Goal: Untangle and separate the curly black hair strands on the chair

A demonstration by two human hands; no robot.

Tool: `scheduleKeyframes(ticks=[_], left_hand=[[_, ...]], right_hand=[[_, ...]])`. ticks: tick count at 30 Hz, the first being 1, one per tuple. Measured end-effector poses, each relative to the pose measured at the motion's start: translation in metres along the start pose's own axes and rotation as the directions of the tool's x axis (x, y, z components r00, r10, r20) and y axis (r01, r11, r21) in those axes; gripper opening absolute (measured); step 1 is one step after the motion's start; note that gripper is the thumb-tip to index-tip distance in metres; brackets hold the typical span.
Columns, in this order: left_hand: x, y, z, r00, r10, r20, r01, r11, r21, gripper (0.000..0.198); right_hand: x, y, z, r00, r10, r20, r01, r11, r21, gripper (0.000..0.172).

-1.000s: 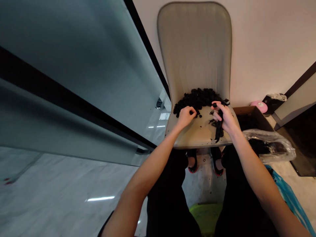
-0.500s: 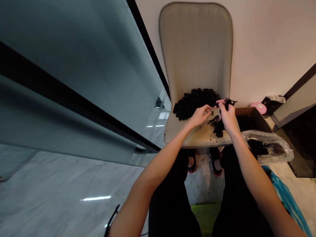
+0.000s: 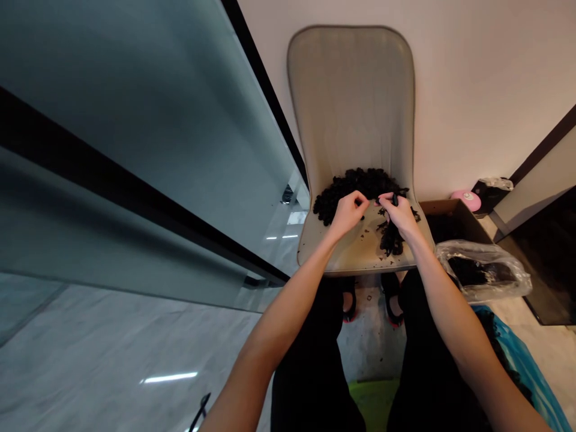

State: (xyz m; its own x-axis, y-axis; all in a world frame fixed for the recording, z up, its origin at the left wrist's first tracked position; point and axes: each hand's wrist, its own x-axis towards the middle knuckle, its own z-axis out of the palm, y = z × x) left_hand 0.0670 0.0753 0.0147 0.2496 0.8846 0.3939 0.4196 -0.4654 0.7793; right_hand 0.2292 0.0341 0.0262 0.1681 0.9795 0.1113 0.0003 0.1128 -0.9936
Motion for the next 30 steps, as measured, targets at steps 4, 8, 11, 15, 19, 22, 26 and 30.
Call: scheduleKeyframes(ticks=[4,8,11,15,19,22,26,30], left_hand=[[0.000,-0.001,-0.004,0.989,0.118,0.091,-0.114,0.992,-0.053,0.034],[-0.006,0.003,-0.009,0.948,0.272,0.165,-0.281,0.959,0.030,0.027],[-0.009,0.001,-0.011,0.928,0.329,0.174,-0.347,0.934,0.082,0.017],[-0.005,-0.016,-0.015,0.962,0.257,0.089,-0.268,0.954,0.136,0.012],[0.002,-0.051,-0.020,0.995,0.095,0.015,-0.096,0.968,0.231,0.011],[0.008,-0.082,-0.028,0.997,-0.040,-0.070,0.060,0.945,0.321,0.011],[0.018,-0.112,-0.043,0.969,-0.145,-0.199,0.213,0.897,0.387,0.022],[0.034,-0.119,-0.048,0.947,-0.164,-0.276,0.287,0.818,0.498,0.022]], right_hand=[[0.003,0.002,-0.002,1.000,0.009,-0.008,-0.009,1.000,-0.001,0.020],[0.004,0.007,0.000,0.997,0.029,0.067,-0.024,0.998,-0.066,0.025],[0.006,0.010,0.001,0.991,-0.002,0.130,0.017,0.993,-0.114,0.027],[0.010,0.012,-0.002,0.988,-0.141,0.064,0.150,0.973,-0.173,0.015],[0.010,0.011,-0.010,0.980,-0.194,0.049,0.200,0.939,-0.279,0.009],[0.008,0.010,-0.016,0.978,-0.204,0.045,0.207,0.917,-0.340,0.010],[0.009,0.012,-0.023,0.974,-0.221,0.047,0.224,0.912,-0.344,0.006],[0.011,0.014,-0.025,0.975,-0.217,0.042,0.218,0.915,-0.339,0.007]])
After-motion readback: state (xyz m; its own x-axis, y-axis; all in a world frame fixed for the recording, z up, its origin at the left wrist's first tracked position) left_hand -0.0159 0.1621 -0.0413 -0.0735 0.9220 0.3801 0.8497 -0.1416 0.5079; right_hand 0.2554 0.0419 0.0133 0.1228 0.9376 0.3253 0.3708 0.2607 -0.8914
